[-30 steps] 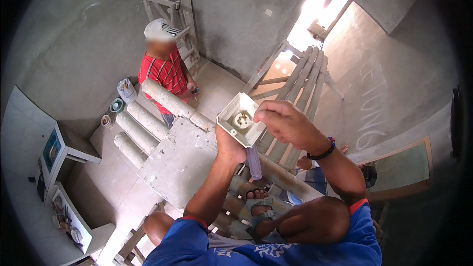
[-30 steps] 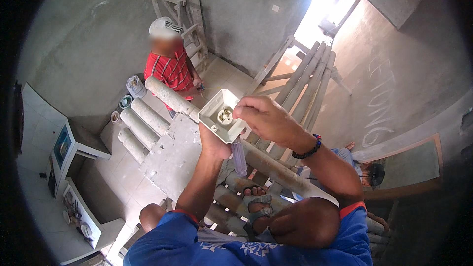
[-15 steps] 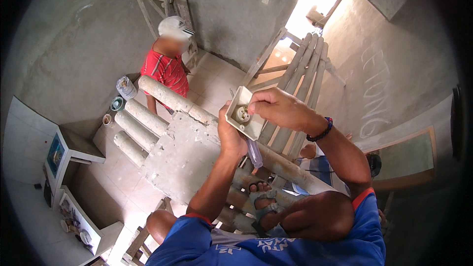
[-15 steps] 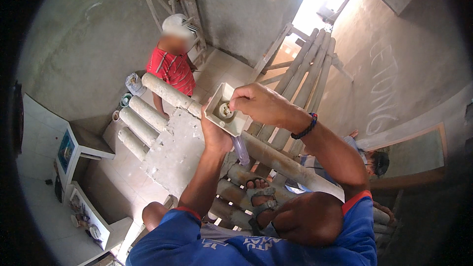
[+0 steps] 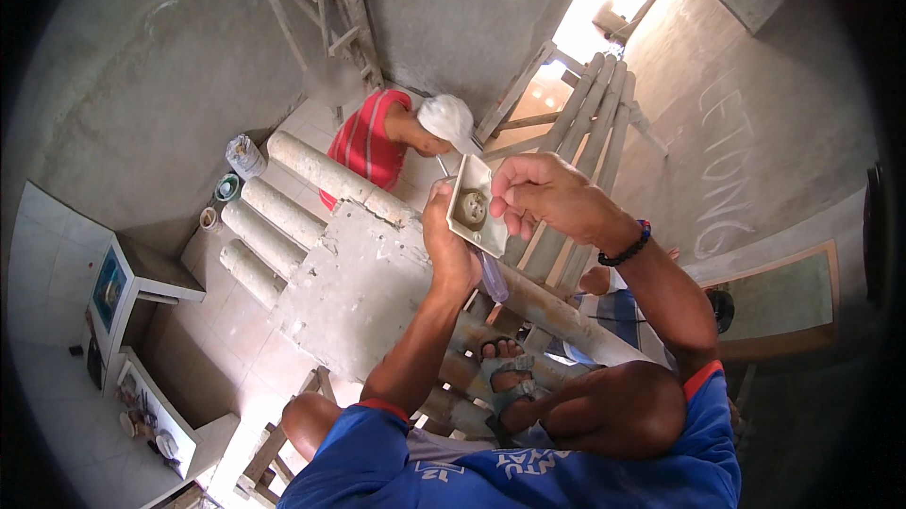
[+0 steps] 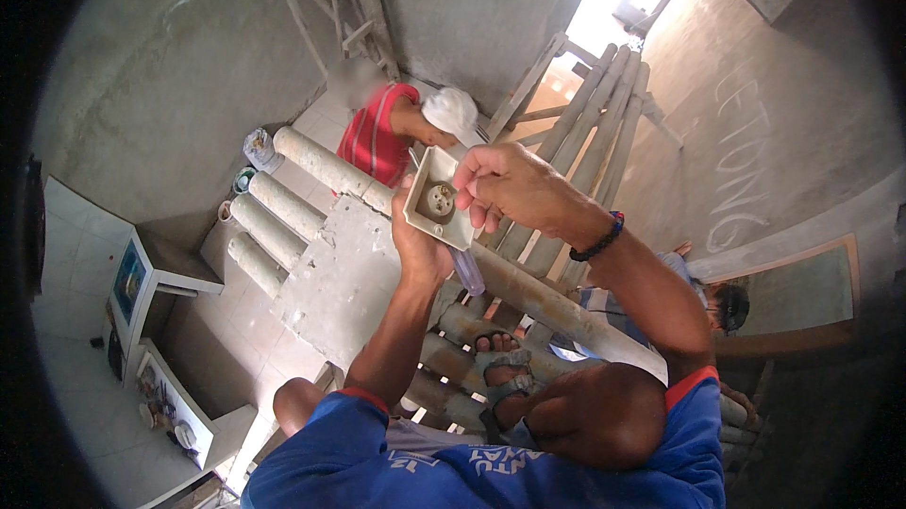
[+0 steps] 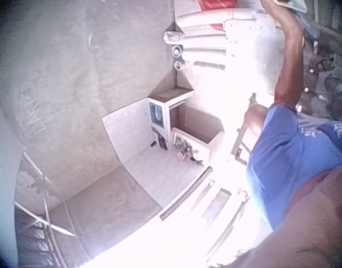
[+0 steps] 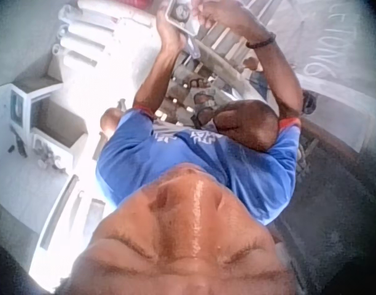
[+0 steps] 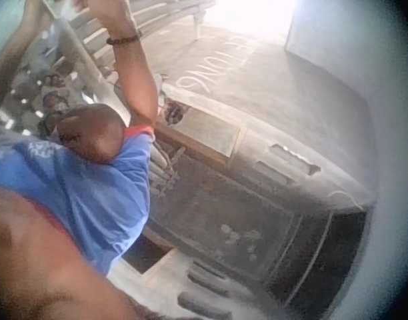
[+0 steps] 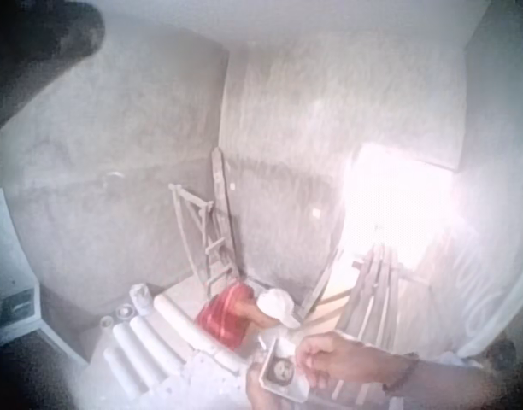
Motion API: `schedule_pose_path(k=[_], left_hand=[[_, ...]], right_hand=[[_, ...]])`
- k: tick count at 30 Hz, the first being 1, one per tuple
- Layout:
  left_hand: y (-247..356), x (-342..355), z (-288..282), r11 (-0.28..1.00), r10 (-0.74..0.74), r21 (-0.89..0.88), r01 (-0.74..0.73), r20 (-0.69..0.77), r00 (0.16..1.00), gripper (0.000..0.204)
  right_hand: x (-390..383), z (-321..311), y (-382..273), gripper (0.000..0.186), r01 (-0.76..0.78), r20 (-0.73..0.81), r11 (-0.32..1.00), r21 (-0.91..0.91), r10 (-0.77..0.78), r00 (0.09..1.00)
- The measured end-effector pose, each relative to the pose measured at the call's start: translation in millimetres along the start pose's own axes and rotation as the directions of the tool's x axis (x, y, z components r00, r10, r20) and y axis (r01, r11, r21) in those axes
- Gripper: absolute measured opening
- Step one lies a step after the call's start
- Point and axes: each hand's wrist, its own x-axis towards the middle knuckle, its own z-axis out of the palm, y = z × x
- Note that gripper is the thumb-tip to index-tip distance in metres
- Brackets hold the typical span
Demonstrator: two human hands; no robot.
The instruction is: The person holds an electrical socket box by hand and uses a screwdriver to tighten a screw inside the box while sitting on bamboo scaffolding.
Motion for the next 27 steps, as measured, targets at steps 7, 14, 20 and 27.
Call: schedule_pose_path(k=[7,14,20,27], left_hand=[[8,-4,14,0.997,0.034,-0.064,-0.033,0.014,0.999,0.028],[16,-7,23,0.987,-0.079,-0.141,0.072,-0.043,0.996,0.034],[22,-6,19,0.965,-0.143,-0.181,0.188,0.235,0.961,0.046],[19,-3,22,0.966,-0.212,-0.156,0.208,-0.011,0.977,0.046]], right_hand=[[-3,1,-10,0.013,-0.045,0.013,0.999,0.013,0.044,0.999],[0,0,-5,0.013,0.000,0.030,1.000,-0.009,0.000,1.000],[-3,8,-8,0.013,0.055,-0.007,0.995,-0.081,-0.055,0.998],[-4,18,-8,0.014,0.122,-0.084,0.990,-0.073,-0.128,0.988]])
